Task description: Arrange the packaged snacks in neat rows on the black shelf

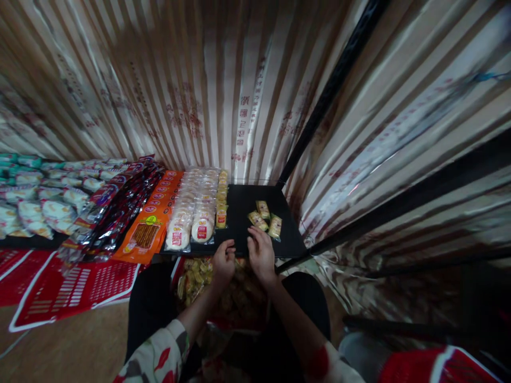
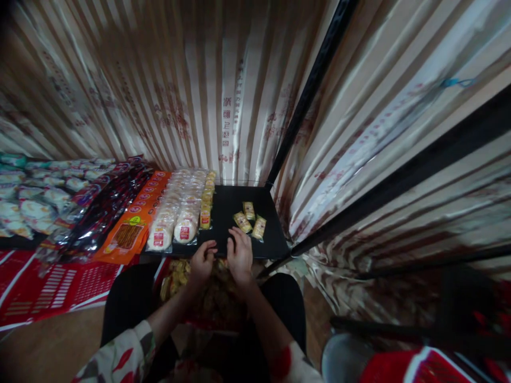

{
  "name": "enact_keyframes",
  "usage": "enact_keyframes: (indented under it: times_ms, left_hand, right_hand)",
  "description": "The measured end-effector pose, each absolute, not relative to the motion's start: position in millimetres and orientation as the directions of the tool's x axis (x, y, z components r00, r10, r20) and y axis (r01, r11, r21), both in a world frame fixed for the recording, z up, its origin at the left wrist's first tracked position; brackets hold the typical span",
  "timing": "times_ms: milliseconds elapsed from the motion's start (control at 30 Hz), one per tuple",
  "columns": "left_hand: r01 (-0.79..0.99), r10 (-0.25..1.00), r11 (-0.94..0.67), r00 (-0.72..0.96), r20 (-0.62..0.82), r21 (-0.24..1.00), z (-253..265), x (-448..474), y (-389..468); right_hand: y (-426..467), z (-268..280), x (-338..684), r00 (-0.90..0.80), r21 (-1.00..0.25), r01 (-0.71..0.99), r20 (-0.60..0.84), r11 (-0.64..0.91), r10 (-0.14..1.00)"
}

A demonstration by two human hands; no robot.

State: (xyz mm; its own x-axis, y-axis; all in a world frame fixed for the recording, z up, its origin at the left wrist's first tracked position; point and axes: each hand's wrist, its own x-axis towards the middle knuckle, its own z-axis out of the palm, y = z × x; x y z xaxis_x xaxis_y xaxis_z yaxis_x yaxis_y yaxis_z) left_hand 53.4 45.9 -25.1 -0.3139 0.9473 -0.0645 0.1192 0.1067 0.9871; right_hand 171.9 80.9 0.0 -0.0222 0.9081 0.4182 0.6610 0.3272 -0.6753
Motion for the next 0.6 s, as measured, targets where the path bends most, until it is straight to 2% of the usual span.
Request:
enact_keyframes:
  times_ms: [133,300,467,600]
  left_hand:
    - [0.193,0.967,0.139,-0.238,-0.091,0.971,-29.8,75.1,31.3]
    - [0.228,0.982,0.118,-0.170,-0.080,0.967,-20.9,100.5,26.2]
    - [0.191,0.983,0.163,-0.111,-0.144,0.968,-5.2,105.8,25.0]
    - [0.200,0.985,0.115,-0.148,-0.086,0.973,3.7,98.0,17.7]
  right_hand:
    - [52.3,-12.3,209.4,-0.012,-0.602,0.753,0.393,0.267,0.919]
    - [40.8,-24.1,222.7,-0.124,-0.558,0.786,0.277,0.265,0.953]
    - [35.4,-24.7,219.9,-0.112,-0.643,0.723,0.252,0.253,0.961]
    - [25.8,-16.0,220.3,-0.127,-0.716,0.645,0.244,0.267,0.961]
